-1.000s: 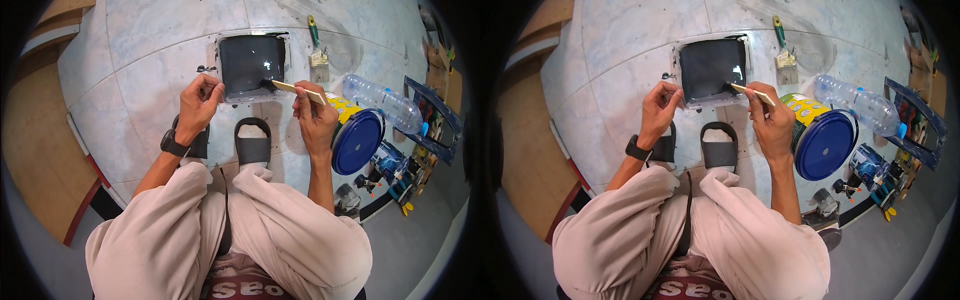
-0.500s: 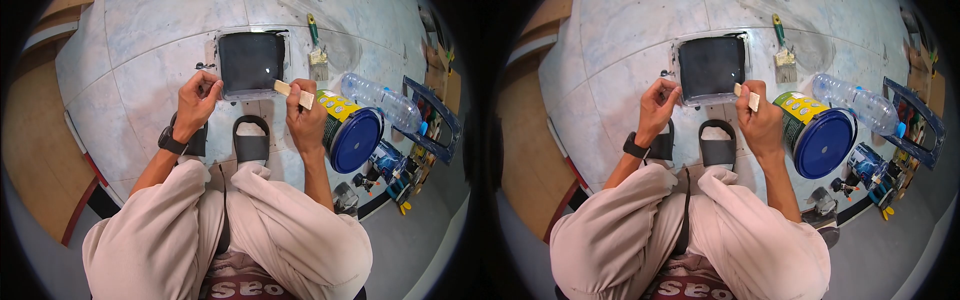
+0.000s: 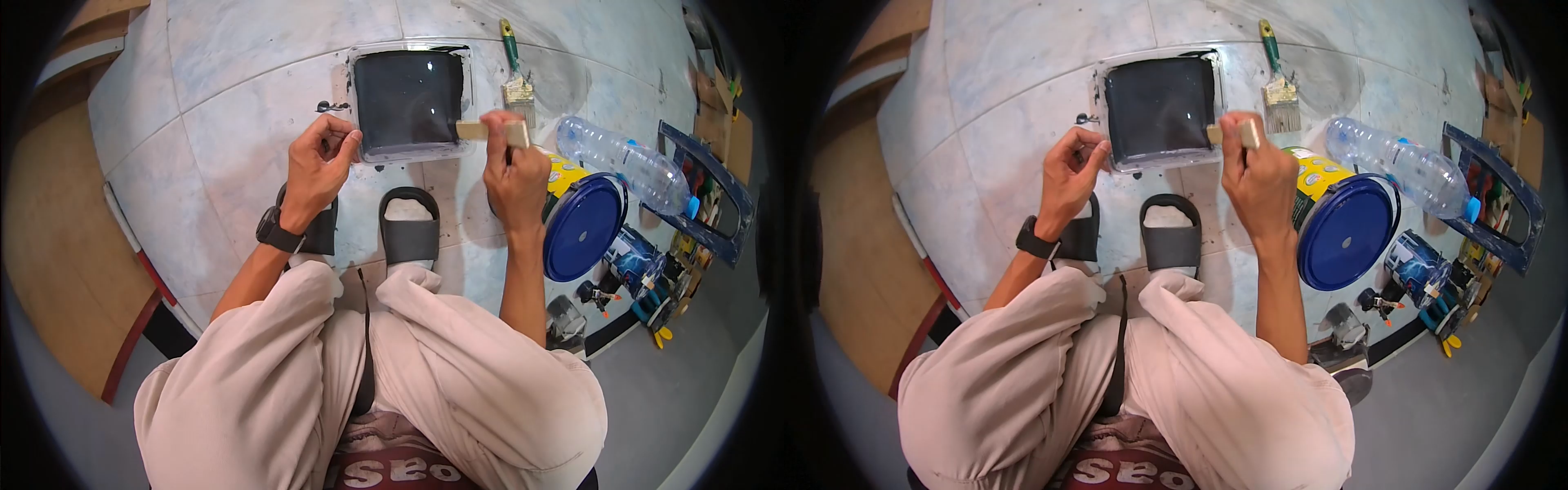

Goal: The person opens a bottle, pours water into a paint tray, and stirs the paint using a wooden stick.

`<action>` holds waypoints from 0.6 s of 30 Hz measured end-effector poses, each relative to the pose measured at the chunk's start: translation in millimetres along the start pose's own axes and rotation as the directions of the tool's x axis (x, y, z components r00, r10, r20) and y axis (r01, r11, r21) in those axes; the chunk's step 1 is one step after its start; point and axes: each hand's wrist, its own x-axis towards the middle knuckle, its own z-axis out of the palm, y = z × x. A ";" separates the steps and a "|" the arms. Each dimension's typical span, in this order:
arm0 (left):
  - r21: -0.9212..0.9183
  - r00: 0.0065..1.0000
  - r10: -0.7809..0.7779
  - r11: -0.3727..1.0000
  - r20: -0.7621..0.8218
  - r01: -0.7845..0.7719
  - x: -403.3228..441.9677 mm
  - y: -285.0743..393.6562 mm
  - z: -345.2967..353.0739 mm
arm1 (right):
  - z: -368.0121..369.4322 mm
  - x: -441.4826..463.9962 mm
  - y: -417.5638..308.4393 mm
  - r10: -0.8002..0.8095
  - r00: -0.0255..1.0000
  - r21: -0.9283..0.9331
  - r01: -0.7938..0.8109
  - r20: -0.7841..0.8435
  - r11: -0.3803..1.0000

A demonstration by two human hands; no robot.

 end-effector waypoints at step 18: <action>0.007 1.000 0.010 1.000 -0.011 -0.010 0.4 0.2 1.1 | 16.0 0.8 -13.9 0.023 0.996 0.120 -0.013 -0.087 0.993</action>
